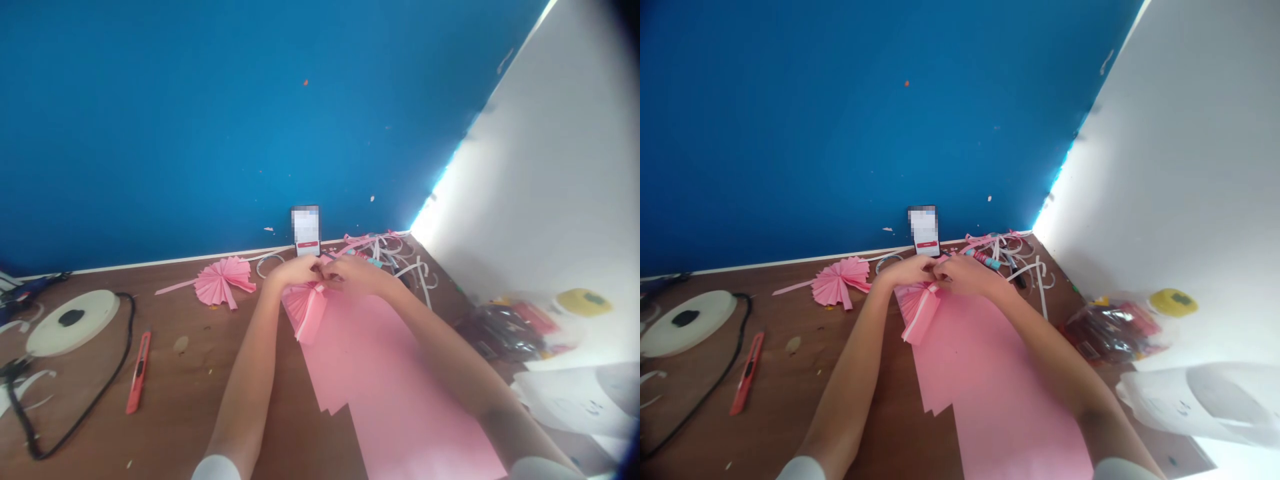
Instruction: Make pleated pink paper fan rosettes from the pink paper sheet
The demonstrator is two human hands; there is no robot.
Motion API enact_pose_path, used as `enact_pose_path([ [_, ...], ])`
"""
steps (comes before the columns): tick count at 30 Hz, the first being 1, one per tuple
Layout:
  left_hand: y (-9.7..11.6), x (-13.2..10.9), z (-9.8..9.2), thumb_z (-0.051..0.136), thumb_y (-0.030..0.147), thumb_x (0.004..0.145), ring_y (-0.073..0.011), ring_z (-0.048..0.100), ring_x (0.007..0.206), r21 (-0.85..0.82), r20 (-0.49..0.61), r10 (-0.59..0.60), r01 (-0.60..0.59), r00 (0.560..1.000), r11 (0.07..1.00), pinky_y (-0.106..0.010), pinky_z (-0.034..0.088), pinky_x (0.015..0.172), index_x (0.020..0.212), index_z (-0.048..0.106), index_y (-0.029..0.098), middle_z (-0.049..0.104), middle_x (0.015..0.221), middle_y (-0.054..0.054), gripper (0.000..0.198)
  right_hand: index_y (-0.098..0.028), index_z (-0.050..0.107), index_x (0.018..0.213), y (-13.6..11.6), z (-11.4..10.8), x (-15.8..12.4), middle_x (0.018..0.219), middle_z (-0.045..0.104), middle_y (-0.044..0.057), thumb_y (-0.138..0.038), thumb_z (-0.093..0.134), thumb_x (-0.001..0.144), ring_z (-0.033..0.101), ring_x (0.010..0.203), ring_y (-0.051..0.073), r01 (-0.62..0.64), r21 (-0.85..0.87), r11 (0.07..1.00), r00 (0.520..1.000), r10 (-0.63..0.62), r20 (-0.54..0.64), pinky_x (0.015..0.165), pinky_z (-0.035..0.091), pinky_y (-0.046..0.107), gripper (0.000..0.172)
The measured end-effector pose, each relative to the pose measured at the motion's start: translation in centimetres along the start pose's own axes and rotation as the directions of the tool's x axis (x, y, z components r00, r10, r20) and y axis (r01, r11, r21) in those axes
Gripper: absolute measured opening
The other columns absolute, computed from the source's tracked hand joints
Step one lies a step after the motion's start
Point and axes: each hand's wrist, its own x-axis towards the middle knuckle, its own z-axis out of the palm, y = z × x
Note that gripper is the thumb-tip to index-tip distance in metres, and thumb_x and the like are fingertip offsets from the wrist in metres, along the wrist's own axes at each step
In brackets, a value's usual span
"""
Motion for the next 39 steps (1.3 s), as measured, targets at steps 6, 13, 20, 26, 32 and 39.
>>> enact_pose_path([
  [6, 0.0, 0.1, 0.0, 0.053, 0.023, 0.070, -0.0152, 0.057, 0.073, 0.062, -0.004, -0.046, 0.046, 0.999, 0.997, -0.023, 0.042, 0.067, 0.078, 0.066, 0.015, 0.067, 0.082, -0.002, 0.018, -0.017, 0.054, 0.067, -0.2, 0.4, 0.1, 0.059, 0.050, 0.000, -0.034, 0.047, 0.088, 0.035, 0.055, 0.010, -0.021, -0.061, 0.998, 1.000, 0.022, 0.013, 0.057, 0.012, 0.028, 0.028],
  [13, -1.3, 1.0, 0.6, 0.054, 0.022, 0.068, -0.0151, 0.057, 0.070, 0.133, -0.013, -0.059, 0.060, 0.998, 0.989, -0.023, 0.041, 0.064, 0.075, 0.063, 0.015, 0.066, 0.077, -0.002, 0.014, -0.016, 0.063, 0.077, -0.3, 0.8, 0.5, 0.071, 0.061, 0.004, -0.039, 0.051, 0.088, 0.045, 0.061, 0.012, -0.046, -0.084, 0.995, 0.998, 0.049, 0.037, 0.057, 0.016, 0.027, 0.028],
  [20, -1.7, 0.7, 0.2, 0.060, 0.024, 0.066, -0.0160, 0.060, 0.076, 0.168, 0.030, -0.106, 0.100, 0.994, 0.981, -0.022, 0.042, 0.064, 0.086, 0.064, 0.017, 0.067, 0.084, -0.002, 0.022, -0.017, 0.064, 0.077, 0.5, 2.2, 1.0, 0.075, 0.064, 0.004, -0.044, 0.055, 0.084, 0.048, 0.062, 0.012, -0.085, -0.068, 0.994, 0.994, 0.090, 0.067, 0.055, 0.019, 0.027, 0.029],
  [26, -0.6, 0.0, 0.1, 0.069, 0.040, 0.060, -0.0153, 0.058, 0.069, 0.294, 0.032, -0.288, 0.266, 0.957, 0.918, -0.022, 0.037, 0.054, 0.087, 0.065, 0.018, 0.066, 0.084, -0.003, 0.035, -0.019, 0.066, 0.079, 0.9, 1.9, 0.6, 0.073, 0.065, 0.003, -0.024, 0.053, 0.083, 0.047, 0.063, 0.012, -0.021, -0.020, 1.000, 0.998, 0.022, 0.054, 0.058, 0.022, 0.026, 0.014],
  [32, -0.2, 0.5, 0.7, 0.068, 0.037, 0.059, -0.0160, 0.057, 0.071, 0.357, 0.011, -0.386, 0.357, 0.922, 0.863, -0.023, 0.038, 0.058, 0.081, 0.066, 0.020, 0.066, 0.086, -0.002, 0.027, -0.017, 0.067, 0.076, 1.1, 1.7, 0.5, 0.073, 0.065, 0.003, -0.025, 0.057, 0.081, 0.049, 0.064, 0.012, -0.074, 0.041, 0.996, 0.995, 0.071, 0.069, 0.059, 0.025, 0.025, 0.014],
  [39, -0.8, 0.5, 0.8, 0.068, 0.035, 0.060, -0.0154, 0.055, 0.068, 0.327, 0.013, -0.391, 0.365, 0.920, 0.872, -0.024, 0.039, 0.060, 0.077, 0.065, 0.019, 0.063, 0.075, 0.000, 0.024, -0.019, 0.068, 0.077, 2.1, 1.9, 0.2, 0.069, 0.062, 0.000, -0.032, 0.058, 0.081, 0.047, 0.059, 0.010, -0.032, 0.148, 0.989, 0.990, 0.011, 0.140, 0.058, 0.027, 0.023, 0.017],
])
